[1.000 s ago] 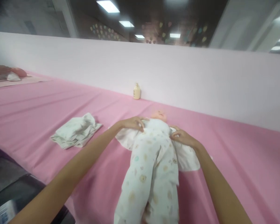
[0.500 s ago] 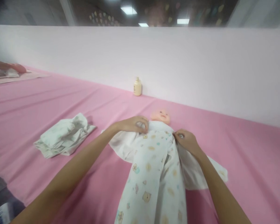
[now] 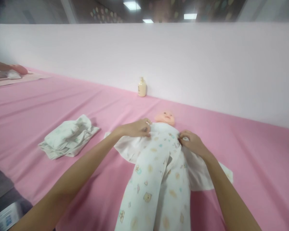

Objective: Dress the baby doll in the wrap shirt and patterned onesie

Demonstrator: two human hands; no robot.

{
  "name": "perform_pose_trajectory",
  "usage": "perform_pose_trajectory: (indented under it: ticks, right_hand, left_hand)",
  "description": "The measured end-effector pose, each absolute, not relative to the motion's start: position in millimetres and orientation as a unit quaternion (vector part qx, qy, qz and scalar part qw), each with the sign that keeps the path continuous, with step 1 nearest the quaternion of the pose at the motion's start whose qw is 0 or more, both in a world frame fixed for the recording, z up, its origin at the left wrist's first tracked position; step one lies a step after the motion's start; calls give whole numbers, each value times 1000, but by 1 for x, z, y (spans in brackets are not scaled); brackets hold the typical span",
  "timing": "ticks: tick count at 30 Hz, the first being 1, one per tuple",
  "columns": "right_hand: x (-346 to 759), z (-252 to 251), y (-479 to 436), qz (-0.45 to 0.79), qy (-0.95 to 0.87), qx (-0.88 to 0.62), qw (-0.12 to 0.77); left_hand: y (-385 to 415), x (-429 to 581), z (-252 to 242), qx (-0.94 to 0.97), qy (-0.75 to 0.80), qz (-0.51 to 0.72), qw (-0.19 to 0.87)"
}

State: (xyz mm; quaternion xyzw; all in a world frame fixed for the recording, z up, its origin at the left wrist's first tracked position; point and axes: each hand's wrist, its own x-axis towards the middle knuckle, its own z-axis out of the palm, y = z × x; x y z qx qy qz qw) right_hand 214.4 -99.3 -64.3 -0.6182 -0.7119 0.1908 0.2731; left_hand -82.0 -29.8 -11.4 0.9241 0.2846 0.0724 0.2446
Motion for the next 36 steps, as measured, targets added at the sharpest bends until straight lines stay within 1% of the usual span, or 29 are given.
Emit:
perform_pose_trajectory:
  ticks: [2,6,7,9,12,14,17,19,20,22,23,27,28,30,32,34,35,36]
  right_hand:
    - [211,-72,-97,137,-692,-647,289]
    - [199,-83,-96,39,-641,-699,314]
    - [196,-84,-96,19,-632,-704,323]
    - [194,-85,-96,2,-624,-701,345]
    - [203,-79,-97,58,-618,-691,369]
    - [216,-70,-99,117,-599,-706,358]
    - [232,-55,-104,163,-586,-742,280]
    - [237,-47,-108,135,-603,-749,239]
    - [236,-43,-109,110,-611,-749,234]
    - [232,-36,-111,74,-606,-751,251]
    - [229,-33,-112,77,-592,-756,270]
    - [221,-20,-117,199,-509,-761,349]
    - [221,-17,-119,212,-497,-761,360]
    - [224,-14,-122,192,-502,-764,357]
    - [227,-14,-124,131,-529,-773,324]
    - [230,-16,-124,82,-555,-782,271]
    - [230,-18,-123,67,-564,-785,248]
    - [229,-19,-122,61,-570,-786,232]
  left_hand:
    - [-28,-80,-16,928,291,91,212]
    - [-15,-76,-30,907,369,152,136]
    - [-11,-75,-34,897,384,174,133]
    - [-5,-77,-38,877,400,213,160]
    - [-2,-87,-35,855,413,227,218]
    - [-2,-98,-29,848,435,193,233]
    - [-2,-109,-20,854,440,145,238]
    - [-1,-110,-16,848,429,173,259]
    - [0,-108,-15,838,425,205,275]
    - [-1,-103,-11,810,418,273,307]
    - [-3,-100,-9,800,413,299,316]
    - [-16,-95,5,798,392,341,306]
    - [-17,-96,7,800,392,340,302]
    - [-16,-103,9,808,404,315,290]
    - [-9,-113,6,818,445,242,272]
    - [1,-123,0,813,503,137,260]
    - [5,-125,-2,800,526,105,268]
    - [7,-125,-3,785,535,101,294]
